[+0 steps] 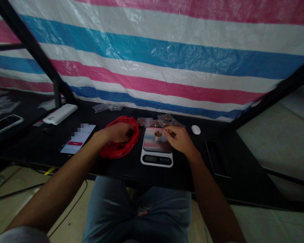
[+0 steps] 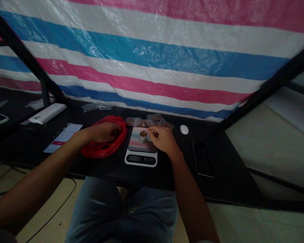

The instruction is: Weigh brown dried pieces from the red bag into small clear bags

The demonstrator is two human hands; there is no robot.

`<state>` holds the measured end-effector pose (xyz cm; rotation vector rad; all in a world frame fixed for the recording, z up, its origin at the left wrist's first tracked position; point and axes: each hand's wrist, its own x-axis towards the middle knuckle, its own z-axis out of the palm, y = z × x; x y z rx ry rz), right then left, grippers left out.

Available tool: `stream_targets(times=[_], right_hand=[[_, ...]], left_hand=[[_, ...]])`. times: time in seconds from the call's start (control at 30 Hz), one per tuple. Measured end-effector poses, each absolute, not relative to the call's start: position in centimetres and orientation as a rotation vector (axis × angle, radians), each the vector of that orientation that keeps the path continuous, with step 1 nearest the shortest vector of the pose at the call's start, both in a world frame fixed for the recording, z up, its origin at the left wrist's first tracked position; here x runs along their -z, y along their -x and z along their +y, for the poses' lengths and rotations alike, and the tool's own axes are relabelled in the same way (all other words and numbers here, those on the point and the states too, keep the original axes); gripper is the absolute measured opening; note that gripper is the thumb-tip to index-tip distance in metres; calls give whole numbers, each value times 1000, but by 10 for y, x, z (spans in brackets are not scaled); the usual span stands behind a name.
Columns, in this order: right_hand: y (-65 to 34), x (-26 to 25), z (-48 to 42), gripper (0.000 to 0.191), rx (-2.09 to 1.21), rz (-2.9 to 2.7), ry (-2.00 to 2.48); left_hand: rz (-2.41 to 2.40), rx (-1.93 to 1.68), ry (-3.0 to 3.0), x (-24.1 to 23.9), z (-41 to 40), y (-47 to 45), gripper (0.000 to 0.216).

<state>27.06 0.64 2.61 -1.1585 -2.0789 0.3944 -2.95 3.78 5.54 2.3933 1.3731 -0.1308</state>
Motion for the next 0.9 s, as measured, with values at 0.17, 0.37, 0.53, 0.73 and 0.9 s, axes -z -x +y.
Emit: stream_targets(times=[0.17,0.37,0.53,0.73,0.9], right_hand=[[-271,-25,7,20,-390,-2077,1168],[-272,-23,8,22,-375,-2081,1175],[-273,-24,9,21,-365,-2079,1195],[-274,-22,10,22,-370,-2058,1184],[-275,-20,11,23,-369,-2034,1175]], left_hand=[[1356,30,-2416,-45,36,37,33],[1434,52,-2476,-45,34,43,25],[1445,56,-2430,-60,26,47,24],[1367,-146,-2424,-83,23,39,23],[1091,-382,-2457,-89,28,-4,20]])
